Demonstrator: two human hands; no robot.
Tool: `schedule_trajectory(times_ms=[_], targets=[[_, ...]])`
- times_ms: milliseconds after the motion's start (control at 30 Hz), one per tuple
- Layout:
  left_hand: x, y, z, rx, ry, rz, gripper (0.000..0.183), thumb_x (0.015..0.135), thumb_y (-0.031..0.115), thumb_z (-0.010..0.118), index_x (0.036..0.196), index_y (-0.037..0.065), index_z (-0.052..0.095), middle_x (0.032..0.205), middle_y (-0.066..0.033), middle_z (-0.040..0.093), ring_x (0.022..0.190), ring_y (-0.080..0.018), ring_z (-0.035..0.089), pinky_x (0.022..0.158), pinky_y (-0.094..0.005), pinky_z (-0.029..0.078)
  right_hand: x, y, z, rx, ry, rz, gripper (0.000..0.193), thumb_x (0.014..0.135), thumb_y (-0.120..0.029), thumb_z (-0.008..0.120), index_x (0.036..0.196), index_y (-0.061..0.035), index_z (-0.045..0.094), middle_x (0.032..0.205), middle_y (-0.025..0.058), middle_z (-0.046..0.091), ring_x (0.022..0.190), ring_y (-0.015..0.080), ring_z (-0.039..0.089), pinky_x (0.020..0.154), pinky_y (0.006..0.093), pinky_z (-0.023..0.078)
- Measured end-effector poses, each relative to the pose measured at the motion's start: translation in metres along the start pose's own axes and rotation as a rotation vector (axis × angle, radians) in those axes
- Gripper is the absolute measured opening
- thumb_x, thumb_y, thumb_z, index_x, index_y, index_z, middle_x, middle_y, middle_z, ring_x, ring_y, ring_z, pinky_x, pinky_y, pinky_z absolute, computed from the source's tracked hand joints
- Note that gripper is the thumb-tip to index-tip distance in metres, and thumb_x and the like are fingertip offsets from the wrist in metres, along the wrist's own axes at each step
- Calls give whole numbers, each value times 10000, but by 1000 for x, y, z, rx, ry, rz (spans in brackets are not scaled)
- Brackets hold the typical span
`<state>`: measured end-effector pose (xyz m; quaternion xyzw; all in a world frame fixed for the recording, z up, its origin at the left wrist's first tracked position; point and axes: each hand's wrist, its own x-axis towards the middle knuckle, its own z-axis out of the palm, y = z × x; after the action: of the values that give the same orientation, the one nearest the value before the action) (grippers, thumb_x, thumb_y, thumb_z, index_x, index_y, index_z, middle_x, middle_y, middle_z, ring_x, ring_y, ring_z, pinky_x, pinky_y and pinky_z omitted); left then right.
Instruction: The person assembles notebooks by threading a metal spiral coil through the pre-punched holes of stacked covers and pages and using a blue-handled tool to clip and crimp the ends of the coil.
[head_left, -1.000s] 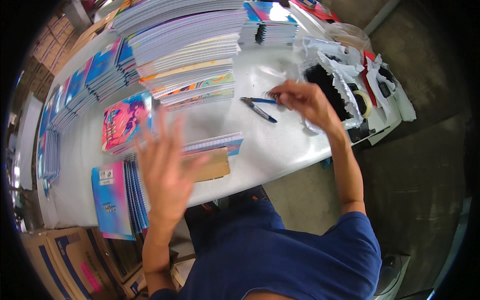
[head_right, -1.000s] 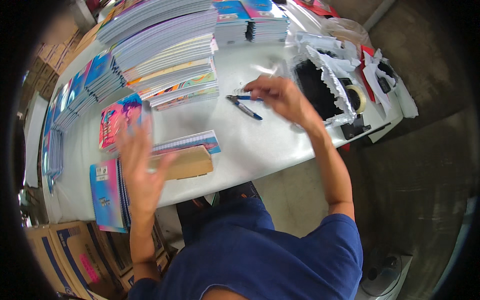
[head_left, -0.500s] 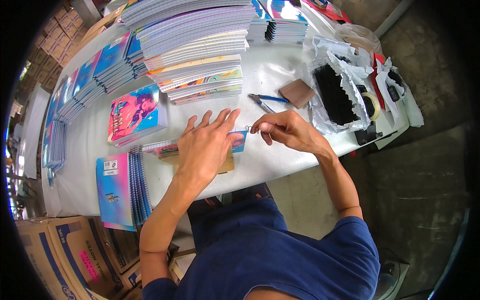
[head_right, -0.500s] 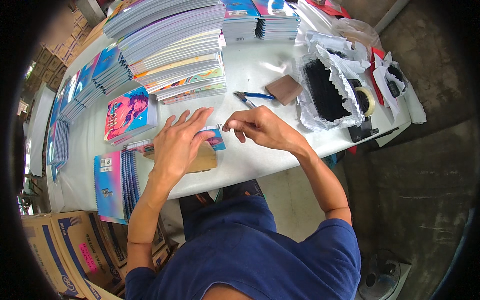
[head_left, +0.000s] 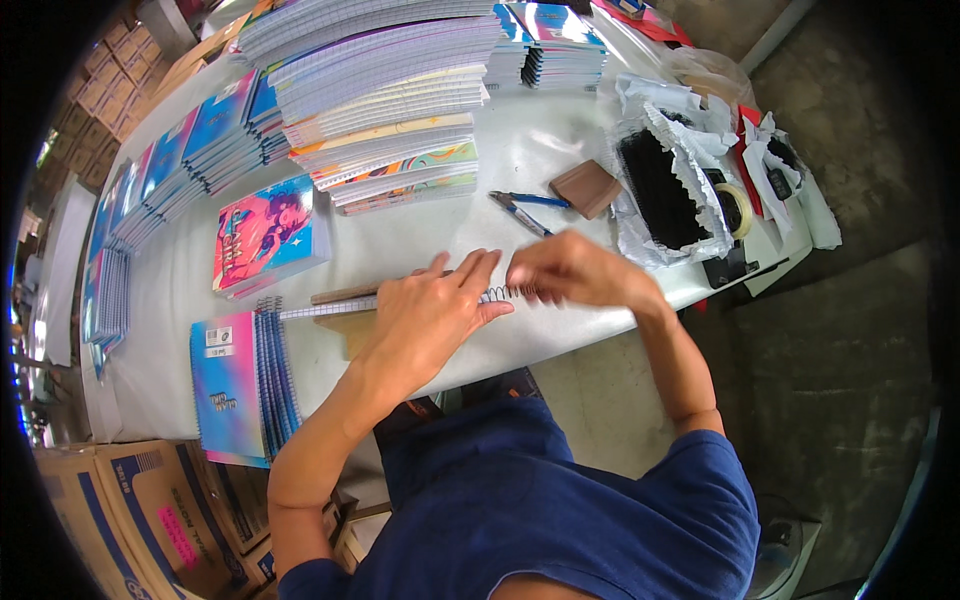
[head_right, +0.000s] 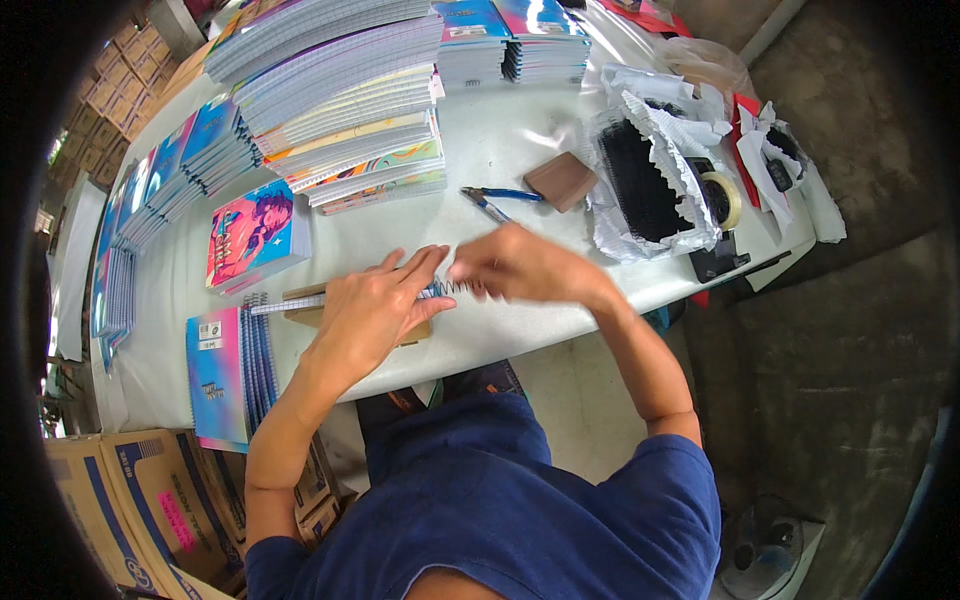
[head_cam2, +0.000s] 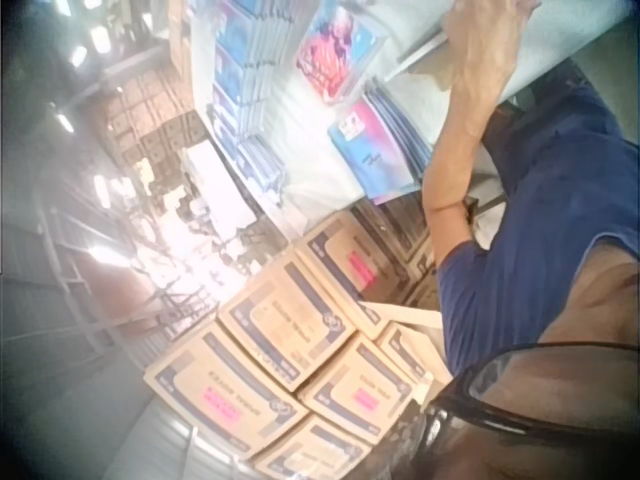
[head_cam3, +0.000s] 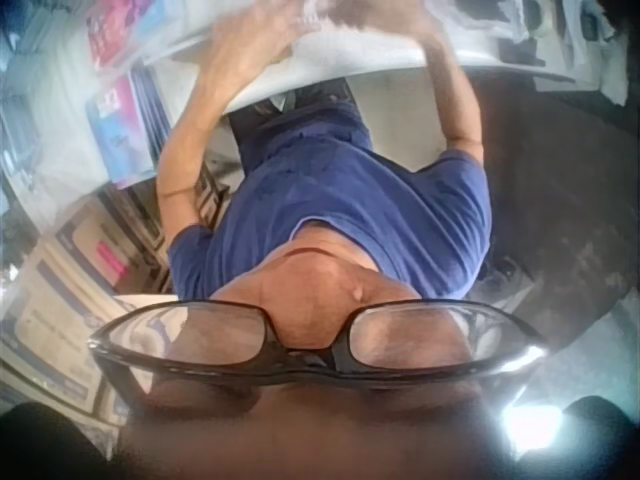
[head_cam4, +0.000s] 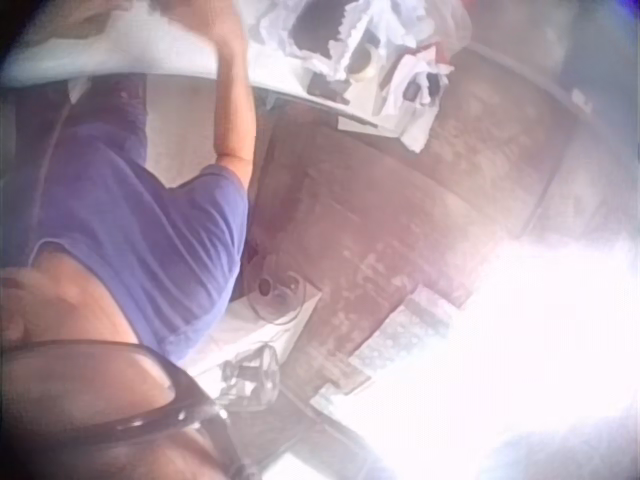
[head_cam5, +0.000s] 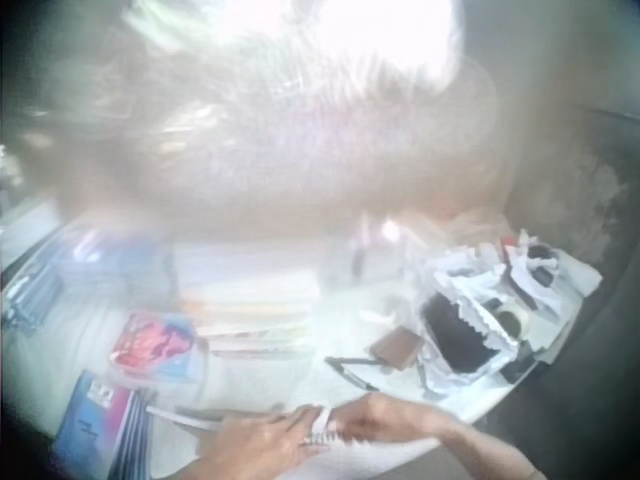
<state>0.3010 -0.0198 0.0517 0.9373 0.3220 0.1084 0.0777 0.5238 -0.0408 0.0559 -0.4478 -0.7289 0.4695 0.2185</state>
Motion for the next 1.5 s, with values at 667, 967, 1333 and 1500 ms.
schedule_trajectory(times_ms=[667, 967, 1333, 1500], targets=[[-8, -21, 14, -35, 445, -93, 1062, 639, 374, 811, 1518, 166, 251, 1231, -124, 634, 1027, -356, 646, 851, -399, 548, 41, 18, -39, 29, -287, -163, 364, 872, -213, 685, 1165, 3, 675, 1271, 185, 621, 1177, 301, 577, 1021, 369, 395], [-12, -25, 10, 29, 419, -153, 1066, 629, 391, 813, 1508, 129, 269, 1259, -58, 586, 995, -234, 628, 911, -370, 514, 60, 25, -35, 23, -205, -160, 388, 841, -252, 714, 1151, -20, 693, 1237, 235, 623, 1193, 357, 570, 1021, 431, 426], [-20, -38, 11, 54, 480, -178, 1067, 600, 410, 815, 1495, 131, 306, 1265, -35, 606, 1007, -214, 642, 899, -379, 516, 66, 30, -23, 829, -353, -562, 414, 821, -272, 712, 1151, -24, 694, 1271, 275, 587, 1171, 356, 569, 1029, 399, 390], [-25, -41, 7, 39, 498, -194, 1068, 597, 406, 817, 1498, 148, 305, 1214, -42, 640, 1004, -216, 648, 908, -403, 516, 69, 27, -22, 389, -105, -167, 437, 792, -287, 735, 1095, 26, 707, 1225, 227, 634, 1173, 327, 581, 1026, 392, 396]])
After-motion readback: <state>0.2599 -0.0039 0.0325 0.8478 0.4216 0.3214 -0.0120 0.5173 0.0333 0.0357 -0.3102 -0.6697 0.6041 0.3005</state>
